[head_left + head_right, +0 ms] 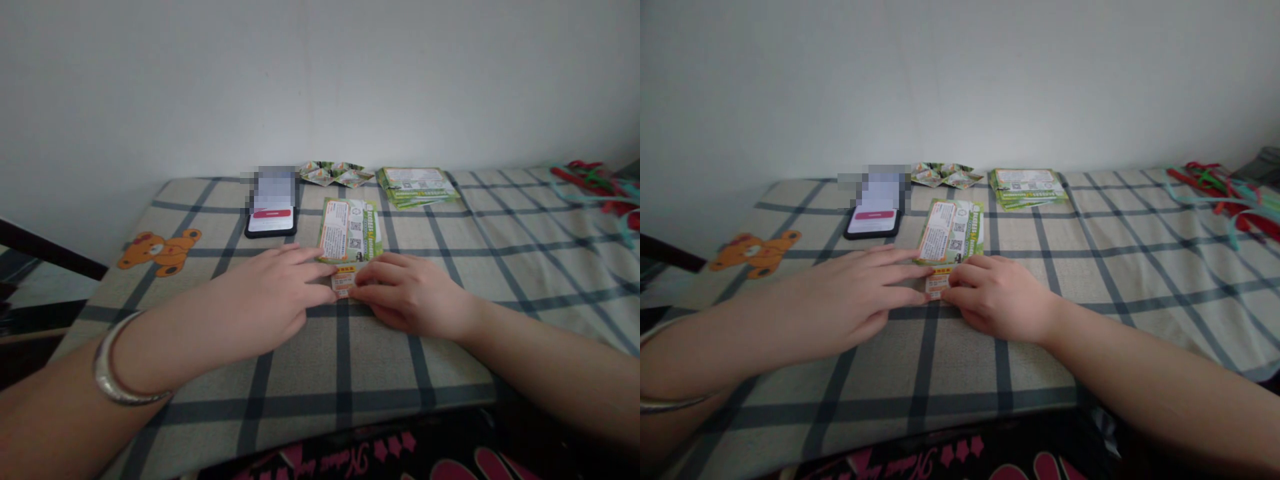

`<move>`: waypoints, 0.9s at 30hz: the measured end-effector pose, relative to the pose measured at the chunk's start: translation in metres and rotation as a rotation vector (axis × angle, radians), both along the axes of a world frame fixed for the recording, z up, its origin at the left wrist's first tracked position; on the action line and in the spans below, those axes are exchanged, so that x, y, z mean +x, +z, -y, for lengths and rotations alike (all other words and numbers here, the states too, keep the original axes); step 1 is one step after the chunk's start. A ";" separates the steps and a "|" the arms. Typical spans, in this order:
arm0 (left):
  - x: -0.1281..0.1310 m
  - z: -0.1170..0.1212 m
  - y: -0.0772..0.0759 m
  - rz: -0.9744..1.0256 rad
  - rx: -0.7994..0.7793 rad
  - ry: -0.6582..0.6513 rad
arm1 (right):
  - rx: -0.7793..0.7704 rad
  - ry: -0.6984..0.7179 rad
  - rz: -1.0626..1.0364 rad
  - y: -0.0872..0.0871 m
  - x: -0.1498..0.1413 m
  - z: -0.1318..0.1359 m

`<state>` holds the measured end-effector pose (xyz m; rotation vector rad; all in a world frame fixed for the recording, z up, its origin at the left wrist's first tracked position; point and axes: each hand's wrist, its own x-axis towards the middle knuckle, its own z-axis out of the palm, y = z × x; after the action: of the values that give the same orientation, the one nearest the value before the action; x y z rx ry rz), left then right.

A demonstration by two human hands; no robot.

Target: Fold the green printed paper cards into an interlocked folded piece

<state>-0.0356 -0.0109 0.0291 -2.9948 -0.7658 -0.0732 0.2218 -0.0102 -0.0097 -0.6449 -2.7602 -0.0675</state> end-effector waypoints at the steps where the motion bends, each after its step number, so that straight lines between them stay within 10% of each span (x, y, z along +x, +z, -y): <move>1: 0.000 0.000 -0.002 0.005 0.016 -0.017 | 0.013 0.015 0.002 0.000 0.000 0.000; 27: 0.006 0.004 -0.001 0.003 -0.039 -0.071 | -0.046 0.010 -0.007 0.006 -0.005 0.000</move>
<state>-0.0296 -0.0147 0.0277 -3.0591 -0.6684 -0.0658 0.2166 -0.0104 -0.0041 -0.6411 -2.7651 0.0009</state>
